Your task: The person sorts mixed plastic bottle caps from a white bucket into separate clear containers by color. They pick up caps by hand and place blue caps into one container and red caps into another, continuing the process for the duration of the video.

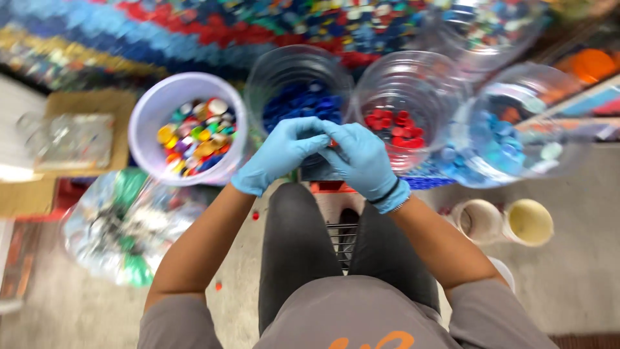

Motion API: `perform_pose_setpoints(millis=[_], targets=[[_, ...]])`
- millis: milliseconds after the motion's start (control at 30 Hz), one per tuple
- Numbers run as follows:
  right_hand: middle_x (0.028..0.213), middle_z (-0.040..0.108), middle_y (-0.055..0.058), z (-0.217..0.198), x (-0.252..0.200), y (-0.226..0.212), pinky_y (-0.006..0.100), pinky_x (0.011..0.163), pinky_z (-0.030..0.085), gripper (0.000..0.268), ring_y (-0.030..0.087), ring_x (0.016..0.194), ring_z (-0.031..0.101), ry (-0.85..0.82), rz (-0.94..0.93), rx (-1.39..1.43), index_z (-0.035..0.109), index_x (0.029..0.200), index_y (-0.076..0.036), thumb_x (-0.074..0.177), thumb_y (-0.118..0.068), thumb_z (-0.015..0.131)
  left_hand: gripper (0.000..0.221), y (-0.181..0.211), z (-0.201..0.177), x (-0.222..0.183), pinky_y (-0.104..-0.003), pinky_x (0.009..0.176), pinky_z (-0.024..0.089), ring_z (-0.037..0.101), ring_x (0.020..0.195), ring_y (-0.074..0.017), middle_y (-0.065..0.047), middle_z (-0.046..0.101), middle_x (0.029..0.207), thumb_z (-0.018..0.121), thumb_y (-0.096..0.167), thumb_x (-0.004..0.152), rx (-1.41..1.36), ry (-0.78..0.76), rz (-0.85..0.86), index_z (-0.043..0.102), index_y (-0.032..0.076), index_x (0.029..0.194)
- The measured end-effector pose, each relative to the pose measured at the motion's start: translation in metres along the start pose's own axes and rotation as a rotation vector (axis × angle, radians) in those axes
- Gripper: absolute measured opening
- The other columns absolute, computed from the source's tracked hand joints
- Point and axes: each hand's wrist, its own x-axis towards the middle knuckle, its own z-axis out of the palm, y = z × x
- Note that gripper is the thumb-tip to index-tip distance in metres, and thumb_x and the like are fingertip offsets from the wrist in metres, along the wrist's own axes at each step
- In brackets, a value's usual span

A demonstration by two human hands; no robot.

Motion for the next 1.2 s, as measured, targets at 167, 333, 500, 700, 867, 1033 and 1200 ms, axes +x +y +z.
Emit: perform_pose_setpoints(millis=[167,333,500,700,867,1033,1200], targets=[[0.1,0.073,0.009,-0.049,0.034,0.05,0.041,0.078,0.057,0.031,0.029,0.086,0.069,0.222,-0.08,-0.078,0.076,0.121,-0.009,0.093,-0.018,0.086,0.021,0.031,-0.001,0.004,-0.04,0.095,0.057,0.069,0.106,-0.023,-0.013,0.074,0.115,0.069,0.011,0.099,-0.094,0.088,0.063,0.073,0.008,0.119],[0.099,0.074,0.011,-0.116,0.062,0.224,0.042,0.073,0.052,0.018,0.029,0.087,0.067,0.147,0.03,-0.542,0.076,0.113,-0.007,0.097,-0.016,0.074,0.023,-0.027,-0.08,-0.014,-0.025,0.089,0.057,0.069,0.1,-0.0117,-0.003,0.073,0.113,0.062,0.017,0.1,0.147,0.256,-0.009,0.071,0.008,0.12],[0.085,0.07,0.001,-0.104,0.021,0.462,0.041,0.055,0.049,0.047,0.026,0.074,0.064,0.058,0.057,-0.959,0.072,0.095,-0.023,0.105,-0.06,0.1,0.016,-0.148,-0.19,-0.07,-0.038,0.079,0.051,0.069,0.089,-0.0207,-0.005,0.076,0.1,0.061,0.013,0.093,0.727,0.544,-0.11,0.073,0.011,0.104],[0.123,0.062,0.008,-0.093,-0.03,0.485,0.042,0.106,0.051,0.023,0.019,0.114,0.057,-0.044,0.352,0.169,0.064,0.132,-0.012,0.141,-0.027,0.048,0.033,-0.217,-0.242,-0.103,-0.051,0.085,0.055,0.07,0.101,-0.0419,-0.013,0.076,0.108,0.06,0.023,0.081,1.071,0.33,-0.551,0.079,0.028,0.108],[0.128,0.068,0.032,-0.079,0.007,0.194,0.043,0.094,0.052,0.019,0.038,0.11,0.066,0.057,-0.007,-0.102,0.072,0.139,0.021,0.12,0.016,0.069,0.078,-0.194,-0.223,-0.087,-0.053,0.097,0.053,0.062,0.121,-0.0396,-0.012,0.061,0.141,0.073,0.043,0.078,1.087,0.138,-0.722,0.051,0.028,0.151],[0.125,0.071,0.029,-0.054,-0.019,0.065,0.044,0.105,0.055,0.018,0.035,0.113,0.067,0.05,0.162,0.154,0.072,0.128,0.015,0.112,0.016,0.066,0.043,-0.229,-0.223,-0.066,-0.053,0.079,0.057,0.07,0.1,-0.0385,-0.009,0.073,0.11,0.066,0.028,0.08,1.238,0.12,-0.646,0.071,0.027,0.123],[0.12,0.071,0.019,-0.029,-0.052,0.014,0.038,0.103,0.054,0.018,0.026,0.109,0.067,-0.017,0.352,0.247,0.072,0.122,0.005,0.106,0.008,0.066,0.044,-0.241,-0.236,-0.07,-0.054,0.087,0.057,0.069,0.106,-0.039,-0.012,0.073,0.116,0.062,0.017,0.086,1.142,0.103,-0.699,0.072,0.025,0.127]])
